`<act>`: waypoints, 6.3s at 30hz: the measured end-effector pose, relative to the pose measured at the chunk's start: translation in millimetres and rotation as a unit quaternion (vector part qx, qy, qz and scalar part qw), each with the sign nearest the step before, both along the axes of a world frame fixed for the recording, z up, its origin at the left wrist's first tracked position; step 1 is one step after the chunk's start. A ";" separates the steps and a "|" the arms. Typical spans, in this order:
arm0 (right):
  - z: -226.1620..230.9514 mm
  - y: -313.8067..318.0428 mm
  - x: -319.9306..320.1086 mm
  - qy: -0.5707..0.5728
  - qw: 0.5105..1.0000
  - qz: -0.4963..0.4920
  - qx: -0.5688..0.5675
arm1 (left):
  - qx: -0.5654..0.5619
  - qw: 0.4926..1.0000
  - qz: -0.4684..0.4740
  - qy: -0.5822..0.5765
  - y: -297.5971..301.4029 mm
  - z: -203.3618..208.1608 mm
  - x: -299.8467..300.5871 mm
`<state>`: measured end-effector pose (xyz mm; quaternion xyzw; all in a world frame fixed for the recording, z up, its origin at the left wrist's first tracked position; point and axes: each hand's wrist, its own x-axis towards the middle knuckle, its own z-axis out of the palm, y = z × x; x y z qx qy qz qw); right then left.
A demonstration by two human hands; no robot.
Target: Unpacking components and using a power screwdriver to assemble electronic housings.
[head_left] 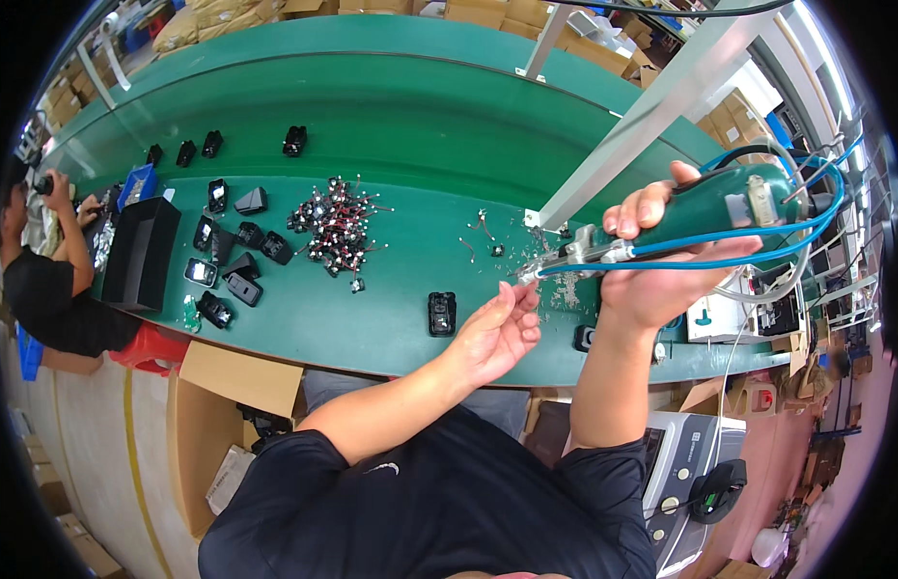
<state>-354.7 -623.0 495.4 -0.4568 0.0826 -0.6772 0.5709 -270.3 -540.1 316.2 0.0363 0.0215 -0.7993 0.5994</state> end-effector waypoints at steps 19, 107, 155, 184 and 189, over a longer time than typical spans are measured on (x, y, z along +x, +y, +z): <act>-29.8 -2.2 17.2 -0.035 0.999 -0.003 -0.024 | 0.035 0.988 0.111 0.101 -19.8 -11.7 -6.1; -48.3 2.6 5.5 -0.004 0.996 -0.091 -0.010 | 0.065 0.987 0.147 0.020 -32.7 -25.7 -23.7; -87.6 22.7 13.1 0.129 0.990 -0.039 0.027 | -0.022 0.911 0.044 -0.410 76.2 44.1 89.6; -66.6 8.9 42.9 0.058 0.986 0.158 -0.008 | -0.239 0.338 0.169 -0.894 38.7 -49.6 116.4; -31.6 8.4 41.2 0.043 0.979 0.196 -0.029 | -0.238 0.342 0.171 -0.893 35.4 -49.0 116.3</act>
